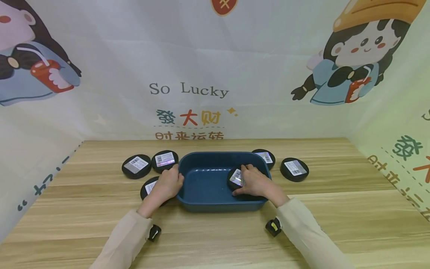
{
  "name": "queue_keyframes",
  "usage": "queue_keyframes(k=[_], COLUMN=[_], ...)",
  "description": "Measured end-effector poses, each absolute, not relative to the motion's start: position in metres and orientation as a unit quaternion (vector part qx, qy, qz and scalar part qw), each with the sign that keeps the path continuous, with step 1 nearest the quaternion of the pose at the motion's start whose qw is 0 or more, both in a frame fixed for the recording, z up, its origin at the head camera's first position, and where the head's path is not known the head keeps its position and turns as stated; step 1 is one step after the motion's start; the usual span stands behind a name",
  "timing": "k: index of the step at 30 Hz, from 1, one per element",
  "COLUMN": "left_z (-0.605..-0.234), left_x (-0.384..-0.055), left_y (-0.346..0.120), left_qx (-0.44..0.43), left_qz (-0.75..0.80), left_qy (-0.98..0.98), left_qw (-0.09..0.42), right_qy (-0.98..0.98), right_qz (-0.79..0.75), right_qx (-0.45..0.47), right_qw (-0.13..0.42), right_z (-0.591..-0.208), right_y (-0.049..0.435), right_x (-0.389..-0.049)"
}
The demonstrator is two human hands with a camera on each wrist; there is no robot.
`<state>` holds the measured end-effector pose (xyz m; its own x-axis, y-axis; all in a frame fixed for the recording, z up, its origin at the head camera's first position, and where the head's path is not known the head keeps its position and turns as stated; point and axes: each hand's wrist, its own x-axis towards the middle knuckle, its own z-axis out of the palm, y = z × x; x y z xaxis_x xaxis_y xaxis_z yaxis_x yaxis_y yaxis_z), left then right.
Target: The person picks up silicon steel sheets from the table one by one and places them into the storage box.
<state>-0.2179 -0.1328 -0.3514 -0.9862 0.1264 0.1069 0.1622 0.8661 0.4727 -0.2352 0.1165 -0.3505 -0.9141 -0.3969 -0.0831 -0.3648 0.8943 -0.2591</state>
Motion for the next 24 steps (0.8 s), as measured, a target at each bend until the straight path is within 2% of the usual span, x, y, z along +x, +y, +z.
queue_keyframes(k=[8, 18, 24], left_z=[-0.351, -0.35, -0.35], left_x=[-0.218, -0.219, -0.219], left_y=[-0.133, -0.133, -0.132], left_qx=[-0.074, -0.073, -0.073], left_qz=[-0.249, -0.251, -0.251], left_qy=[-0.965, -0.965, -0.965], left_qw=[0.035, 0.031, 0.033], right_qy=[0.968, 0.946, 0.935], right_qz=[-0.131, -0.168, -0.198], right_qx=[-0.208, -0.259, -0.257], right_qw=[0.046, -0.102, -0.143], right_z=[-0.343, -0.339, -0.334], right_y=[0.12, 0.131, 0.143], right_x=[-0.23, -0.227, -0.227])
